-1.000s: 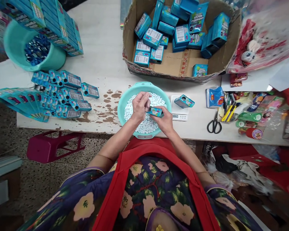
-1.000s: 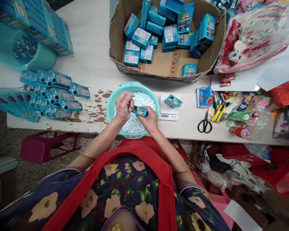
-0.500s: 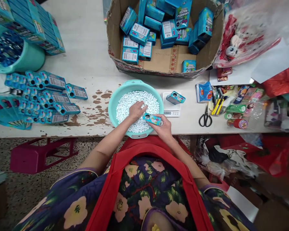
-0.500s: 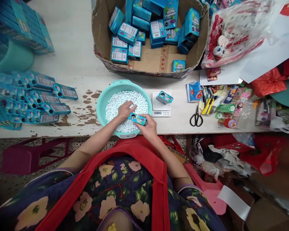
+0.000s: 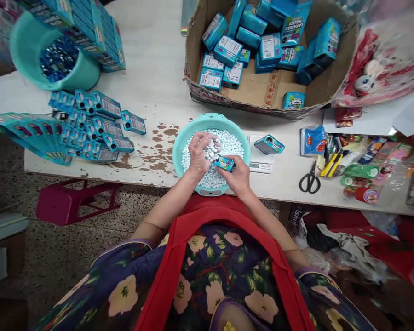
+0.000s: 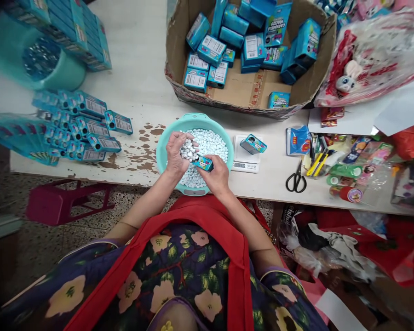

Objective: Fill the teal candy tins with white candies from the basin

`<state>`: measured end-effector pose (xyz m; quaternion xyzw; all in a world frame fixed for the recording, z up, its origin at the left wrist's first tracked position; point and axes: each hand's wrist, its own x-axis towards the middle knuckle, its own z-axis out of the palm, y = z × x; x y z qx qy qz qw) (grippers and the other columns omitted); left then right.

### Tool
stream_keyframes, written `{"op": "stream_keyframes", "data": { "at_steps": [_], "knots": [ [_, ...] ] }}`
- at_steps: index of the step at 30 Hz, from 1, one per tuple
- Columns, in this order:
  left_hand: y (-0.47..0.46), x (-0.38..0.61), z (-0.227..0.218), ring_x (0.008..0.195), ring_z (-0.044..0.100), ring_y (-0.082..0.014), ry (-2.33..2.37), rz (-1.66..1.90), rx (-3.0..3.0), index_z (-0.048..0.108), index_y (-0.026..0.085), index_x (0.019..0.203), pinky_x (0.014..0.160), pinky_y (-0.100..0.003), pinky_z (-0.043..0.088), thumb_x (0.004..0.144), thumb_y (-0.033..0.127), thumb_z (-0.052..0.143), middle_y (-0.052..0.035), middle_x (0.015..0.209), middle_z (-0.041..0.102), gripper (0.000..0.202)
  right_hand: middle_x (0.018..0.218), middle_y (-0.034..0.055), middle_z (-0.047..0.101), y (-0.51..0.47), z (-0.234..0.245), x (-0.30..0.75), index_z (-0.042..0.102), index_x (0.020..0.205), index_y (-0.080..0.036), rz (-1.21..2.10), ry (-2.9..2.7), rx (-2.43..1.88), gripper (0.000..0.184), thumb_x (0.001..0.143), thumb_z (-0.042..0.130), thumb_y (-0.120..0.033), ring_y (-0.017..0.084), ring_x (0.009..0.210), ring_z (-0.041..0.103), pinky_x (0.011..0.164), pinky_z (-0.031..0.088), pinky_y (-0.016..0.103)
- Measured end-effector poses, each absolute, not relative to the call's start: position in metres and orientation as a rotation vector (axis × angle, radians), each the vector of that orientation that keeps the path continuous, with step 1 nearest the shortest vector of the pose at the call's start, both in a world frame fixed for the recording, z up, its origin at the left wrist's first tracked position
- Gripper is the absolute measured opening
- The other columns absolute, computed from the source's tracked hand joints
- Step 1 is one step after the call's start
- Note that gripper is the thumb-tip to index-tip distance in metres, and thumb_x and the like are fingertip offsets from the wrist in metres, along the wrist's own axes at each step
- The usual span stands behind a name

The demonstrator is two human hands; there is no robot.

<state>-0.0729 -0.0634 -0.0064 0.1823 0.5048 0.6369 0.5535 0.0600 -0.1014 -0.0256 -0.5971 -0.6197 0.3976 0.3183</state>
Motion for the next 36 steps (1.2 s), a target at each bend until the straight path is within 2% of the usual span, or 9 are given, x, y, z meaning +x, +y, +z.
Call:
{"op": "stream_keyframes", "data": {
  "at_steps": [5, 9, 15, 22, 26, 36],
  "knots": [
    [-0.060, -0.071, -0.005, 0.069, 0.067, -0.0128, 1.167, 1.541, 0.465, 0.054, 0.020, 0.082, 0.060, -0.025, 0.053, 0.077, 0.043, 0.071, -0.0012, 0.083, 0.067, 0.029, 0.094, 0.0026, 0.068, -0.096, -0.022, 0.057, 0.065, 0.097, -0.024, 1.039, -1.629, -1.553, 0.029, 0.071, 0.074, -0.032, 0.023, 0.090, 0.065, 0.084, 0.050, 0.036],
    [-0.056, -0.068, -0.004, 0.067, 0.065, -0.0118, 1.208, 1.511, 0.473, 0.055, 0.020, 0.082, 0.058, -0.024, 0.051, 0.076, 0.047, 0.072, -0.0015, 0.082, 0.067, 0.032, 0.094, 0.0020, 0.069, -0.093, -0.021, 0.059, 0.065, 0.096, -0.024, 1.061, -1.622, -1.573, 0.030, 0.070, 0.074, -0.034, 0.024, 0.090, 0.064, 0.083, 0.050, 0.036],
    [-0.051, -0.065, -0.003, 0.054, 0.054, -0.0079, 1.220, 1.499, 0.500, 0.054, 0.020, 0.076, 0.049, -0.021, 0.043, 0.076, 0.047, 0.072, 0.0034, 0.063, 0.055, 0.033, 0.095, 0.0022, 0.068, -0.090, -0.026, 0.065, 0.065, 0.098, -0.023, 1.114, -1.565, -1.528, 0.033, 0.069, 0.076, -0.036, 0.023, 0.090, 0.064, 0.084, 0.049, 0.036],
    [-0.049, -0.066, -0.007, 0.044, 0.048, -0.0063, 1.207, 1.516, 0.552, 0.056, 0.019, 0.075, 0.047, -0.020, 0.038, 0.077, 0.044, 0.073, 0.0057, 0.052, 0.053, 0.031, 0.095, 0.0018, 0.067, -0.088, -0.031, 0.063, 0.065, 0.097, -0.023, 1.175, -1.514, -1.471, 0.033, 0.069, 0.077, -0.033, 0.021, 0.087, 0.063, 0.082, 0.049, 0.035],
    [-0.050, -0.065, -0.008, 0.043, 0.047, -0.0058, 1.231, 1.541, 0.574, 0.055, 0.019, 0.075, 0.049, -0.020, 0.041, 0.075, 0.047, 0.075, 0.0083, 0.048, 0.048, 0.034, 0.093, 0.0011, 0.066, -0.087, -0.026, 0.062, 0.065, 0.095, -0.023, 1.156, -1.530, -1.454, 0.030, 0.068, 0.077, -0.028, 0.021, 0.089, 0.063, 0.083, 0.048, 0.034],
    [-0.050, -0.059, -0.001, 0.044, 0.046, -0.0054, 1.268, 1.580, 0.636, 0.057, 0.018, 0.076, 0.047, -0.020, 0.038, 0.077, 0.046, 0.074, 0.0068, 0.052, 0.050, 0.033, 0.093, 0.0010, 0.066, -0.088, -0.023, 0.060, 0.065, 0.096, -0.022, 1.146, -1.511, -1.430, 0.030, 0.069, 0.077, -0.029, 0.021, 0.088, 0.062, 0.082, 0.048, 0.034]
  ]
}}
